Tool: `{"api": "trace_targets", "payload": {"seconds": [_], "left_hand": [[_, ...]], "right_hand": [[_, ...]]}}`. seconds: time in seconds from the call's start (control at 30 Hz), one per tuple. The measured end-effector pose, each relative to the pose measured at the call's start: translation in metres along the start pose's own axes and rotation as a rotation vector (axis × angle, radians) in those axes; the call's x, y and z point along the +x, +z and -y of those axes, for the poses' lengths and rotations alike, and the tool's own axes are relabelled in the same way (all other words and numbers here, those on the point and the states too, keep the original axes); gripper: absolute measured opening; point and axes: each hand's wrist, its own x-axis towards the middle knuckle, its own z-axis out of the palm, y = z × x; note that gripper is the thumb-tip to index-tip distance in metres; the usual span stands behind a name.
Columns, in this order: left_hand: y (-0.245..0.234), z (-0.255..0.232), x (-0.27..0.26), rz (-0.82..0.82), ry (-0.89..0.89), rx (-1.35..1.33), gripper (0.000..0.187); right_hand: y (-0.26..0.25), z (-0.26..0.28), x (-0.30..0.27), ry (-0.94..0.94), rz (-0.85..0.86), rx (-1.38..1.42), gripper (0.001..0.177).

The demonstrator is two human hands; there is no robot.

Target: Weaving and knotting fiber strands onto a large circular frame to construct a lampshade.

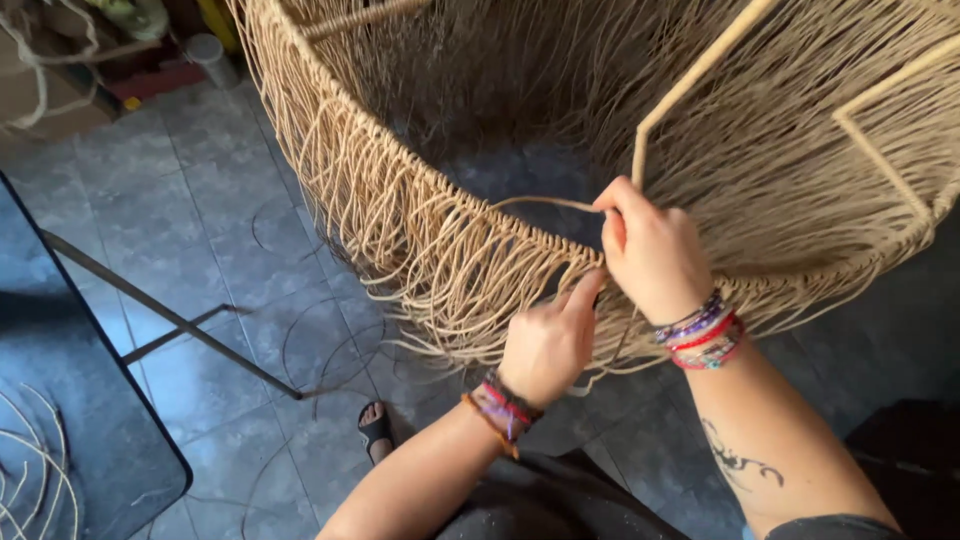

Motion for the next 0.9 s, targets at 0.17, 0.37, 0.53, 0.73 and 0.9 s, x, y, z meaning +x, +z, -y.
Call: {"api": "trace_targets", "payload": {"seconds": [0.17,0.37,0.53,0.73,0.9], "left_hand": [[0.039,0.004,-0.009,0.094,-0.097,0.149,0.044],[0.089,0.031,-0.008,0.02,-0.022,0.298,0.009],[0.056,0.017,-0.005,0.009,-0.179,0.221,0.022],[-0.003,0.001,-0.033,0.114,-0.464,-0.507,0.007],[-0.086,-0.025,0.001,0.282,0.142,-0.504,0.011]], "right_hand": [[0.014,-0.016,0.006,0.102,0.163,-0.074,0.009],[0.001,-0.009,0.019,0.016,0.346,-0.1,0.013],[-0.034,0.02,-0.038,-0.169,0.047,0.247,0.043],[-0.011,0.016,-0.102,0.042,0.027,0.885,0.045],[-0.009,0.006,-0.1,-0.067,0.291,0.948,0.048]]}}
